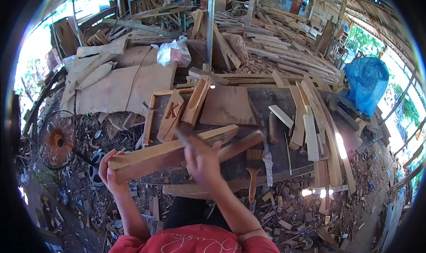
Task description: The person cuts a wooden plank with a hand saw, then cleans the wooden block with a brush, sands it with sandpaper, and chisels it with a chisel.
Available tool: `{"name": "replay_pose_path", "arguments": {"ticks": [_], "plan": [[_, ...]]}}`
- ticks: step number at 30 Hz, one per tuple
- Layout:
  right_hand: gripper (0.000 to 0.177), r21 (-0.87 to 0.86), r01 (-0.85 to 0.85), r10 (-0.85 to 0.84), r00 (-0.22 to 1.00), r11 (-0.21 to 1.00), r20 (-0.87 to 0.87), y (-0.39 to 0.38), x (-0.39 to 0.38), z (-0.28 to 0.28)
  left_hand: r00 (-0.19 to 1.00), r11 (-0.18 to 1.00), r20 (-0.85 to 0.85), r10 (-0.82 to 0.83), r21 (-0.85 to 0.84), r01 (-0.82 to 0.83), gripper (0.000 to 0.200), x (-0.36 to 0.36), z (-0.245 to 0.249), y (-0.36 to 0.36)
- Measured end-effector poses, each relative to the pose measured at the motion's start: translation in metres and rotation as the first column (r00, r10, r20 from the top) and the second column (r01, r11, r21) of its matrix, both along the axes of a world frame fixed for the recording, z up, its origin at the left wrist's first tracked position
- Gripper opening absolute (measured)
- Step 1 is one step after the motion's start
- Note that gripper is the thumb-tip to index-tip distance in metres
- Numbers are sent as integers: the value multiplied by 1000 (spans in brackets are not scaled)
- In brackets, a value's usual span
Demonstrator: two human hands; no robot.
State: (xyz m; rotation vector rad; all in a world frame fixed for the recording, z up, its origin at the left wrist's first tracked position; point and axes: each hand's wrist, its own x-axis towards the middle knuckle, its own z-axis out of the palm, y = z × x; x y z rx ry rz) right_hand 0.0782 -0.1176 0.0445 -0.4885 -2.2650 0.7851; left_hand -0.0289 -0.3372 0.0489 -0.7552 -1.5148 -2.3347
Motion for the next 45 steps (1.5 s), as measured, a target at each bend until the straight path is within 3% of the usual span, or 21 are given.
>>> {"name": "replay_pose_path", "arguments": {"ticks": [2,3,5,7,9,12,22,26,34,45], "plan": [[26,144,-207,231,957,968,-176,-14,3,-1,1000,1000,-11,-2,-15,1,62,0,-1,-1],[27,94,-289,301,941,953,-157,1,4,-6,1000,1000,-24,-3,-28,3,62,0,-2,-3],[28,29,-225,226,972,974,-64,42,4,-16,1000,999,-25,-9,-34,8,62,1,-5,-5],[31,-192,-66,34,986,979,-166,83,0,-38,999,999,-26,-19,-32,18,61,1,-9,-8],[36,62,328,-334,929,943,159,110,7,-54,998,999,-61,-22,-49,19,60,-1,-16,-11],[39,173,363,-384,917,916,106,104,2,-59,996,997,-75,-36,-71,31,59,1,-15,-9],[39,205,353,-382,916,913,126,104,-1,-67,988,996,135,74,-64,-66,47,-3,-24,-11],[41,181,343,-370,918,922,144,102,2,-66,988,997,143,58,-57,-50,44,-2,-19,-7],[44,196,349,-387,897,916,215,103,-2,-63,991,972,98,-95,225,71,32,6,-9,8],[46,161,352,-380,903,922,202,102,-2,-59,982,958,34,-188,226,176,25,10,-4,6]]}}
